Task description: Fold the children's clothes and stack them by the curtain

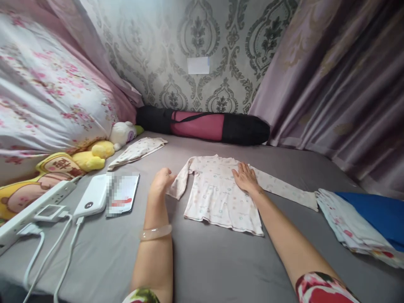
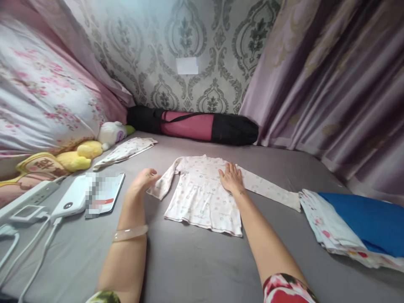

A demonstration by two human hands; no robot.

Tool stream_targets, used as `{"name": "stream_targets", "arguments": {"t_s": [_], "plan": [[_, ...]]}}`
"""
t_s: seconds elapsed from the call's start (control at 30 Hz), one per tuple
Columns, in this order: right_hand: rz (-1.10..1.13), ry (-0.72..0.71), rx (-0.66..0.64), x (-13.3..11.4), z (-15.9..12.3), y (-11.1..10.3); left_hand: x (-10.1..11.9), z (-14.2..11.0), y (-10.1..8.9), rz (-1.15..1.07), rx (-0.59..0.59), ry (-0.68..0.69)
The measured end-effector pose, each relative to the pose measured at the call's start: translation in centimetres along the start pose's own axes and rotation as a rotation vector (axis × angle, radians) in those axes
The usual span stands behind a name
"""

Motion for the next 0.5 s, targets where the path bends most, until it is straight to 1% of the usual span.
{"name": "stream_targets", "arguments": {"t_s": [0.07,0.13,0.33,0.4,0.43,0.5], "plan": [[-0.010,-0.002,0.006,0.1,0.2,0.1,-0.7,-0.3,0.3,0.040,-0.088,-0.044],[-0.015,-0.004,0.013,0.1,0.4,0.2,-0.8,-0.5,0.8,0.061,-0.169,-0.048],[-0.024,-0.008,0.014,-0.1,0.5,0.4,-1.1,-0.6,2.2,0.049,-0.290,-0.061],[-0.034,-0.007,0.001,-0.1,0.5,0.2,-1.3,-0.5,2.4,-0.008,-0.280,-0.068],[-0.039,-0.002,-0.015,-0.2,0.5,0.0,-1.5,-0.4,2.2,-0.042,-0.244,-0.077],[-0.054,0.024,-0.050,-0.3,0.5,-0.5,-2.0,-0.1,1.1,-0.107,-0.108,-0.106]]}}
Point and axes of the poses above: each hand's wrist, its own z-axis towards the middle knuckle, its own y-axis out of the palm, x = y × z, the point moved 9 cm from there along z, towards the middle knuckle, and after that the axes turned 15 degrees about y, right-handed, at the moved point
